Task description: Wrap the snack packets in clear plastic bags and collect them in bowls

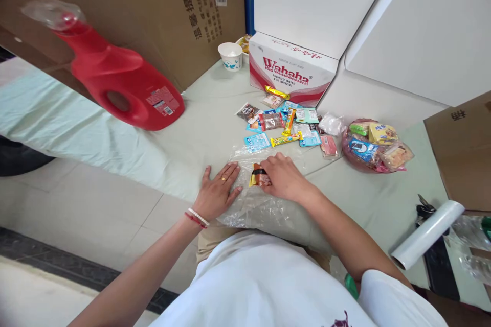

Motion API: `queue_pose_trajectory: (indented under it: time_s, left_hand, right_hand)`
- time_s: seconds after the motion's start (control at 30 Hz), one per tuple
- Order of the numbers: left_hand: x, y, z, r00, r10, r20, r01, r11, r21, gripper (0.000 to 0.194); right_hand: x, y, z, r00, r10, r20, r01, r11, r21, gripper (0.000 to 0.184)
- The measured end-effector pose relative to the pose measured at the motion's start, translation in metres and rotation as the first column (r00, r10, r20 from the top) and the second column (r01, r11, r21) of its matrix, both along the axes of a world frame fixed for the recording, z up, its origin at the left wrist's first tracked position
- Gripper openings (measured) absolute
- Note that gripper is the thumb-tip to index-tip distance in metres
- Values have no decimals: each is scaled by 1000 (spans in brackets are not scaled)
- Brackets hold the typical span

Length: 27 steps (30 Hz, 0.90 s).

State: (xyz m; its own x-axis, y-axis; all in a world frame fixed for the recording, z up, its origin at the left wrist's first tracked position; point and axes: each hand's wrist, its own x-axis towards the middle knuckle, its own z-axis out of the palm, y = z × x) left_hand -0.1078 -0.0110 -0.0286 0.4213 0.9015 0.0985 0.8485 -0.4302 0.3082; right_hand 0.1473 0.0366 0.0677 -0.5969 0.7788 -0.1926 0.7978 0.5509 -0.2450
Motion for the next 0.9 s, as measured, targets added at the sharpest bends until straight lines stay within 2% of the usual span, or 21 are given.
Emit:
queue_pose_trajectory:
  time_s: [0.1, 0.2, 0.23, 0.3, 0.37, 0.4, 0.5, 0.6, 0.7, 0.73, 0.8, 0.9]
  left_hand:
    - [-1, -3, 0, 999, 32, 3, -32, 999, 33, 58]
    - [-6, -11, -2, 998, 60, 8, -61, 988, 145, 56]
    - [-9, -14, -2, 1000, 23, 12, -25, 986, 168, 56]
    - [-16, -17, -2, 987, -155, 35, 149, 978, 145, 60]
    - [-24, -17, 1, 934, -342, 99, 339, 939, 52, 64]
    - [-29, -17, 4, 907, -396, 143, 401, 916, -3, 65]
    - [-41, -15, 14, 871, -432, 233, 469, 874, -129, 67]
    - [-46, -16, 17, 857, -463, 224, 503, 846, -175, 58]
    - [-43, -15, 12, 854, -444, 271, 496, 853, -164, 22]
    - [-42, -13, 11, 850, -419, 320, 484, 861, -158, 19]
    - [-39, -10, 12, 839, -332, 432, 439, 881, -175, 23]
    - [-37, 0, 24, 852, -131, 508, 317, 900, -300, 29]
  right_hand:
    - [-19, -6, -18, 995, -18, 97, 21, 999, -30, 39]
    - [-22, -5, -30, 993, -40, 109, 45, 998, -46, 47]
    - [-19, -5, -30, 994, -42, 98, 48, 997, -58, 53]
    - [-10, -9, -25, 997, -60, 53, 65, 994, -84, 69]
    - [5, -21, -16, 994, -96, -53, 92, 993, -72, 84]
    - [14, -31, -12, 986, -105, -129, 99, 994, -53, 85]
    - [45, -72, -15, 943, -63, -326, 52, 998, -42, 79]
    - [69, -112, -40, 940, -47, -337, 14, 995, -97, 65]
    - [81, -130, -69, 911, -138, -388, 121, 990, -68, 30]
    - [84, -131, -74, 882, -166, -442, 155, 986, -60, 25]
    - [88, -125, -73, 809, -207, -551, 192, 978, -85, 22]
    - [94, -105, -55, 725, -290, -625, 211, 957, -199, 18]
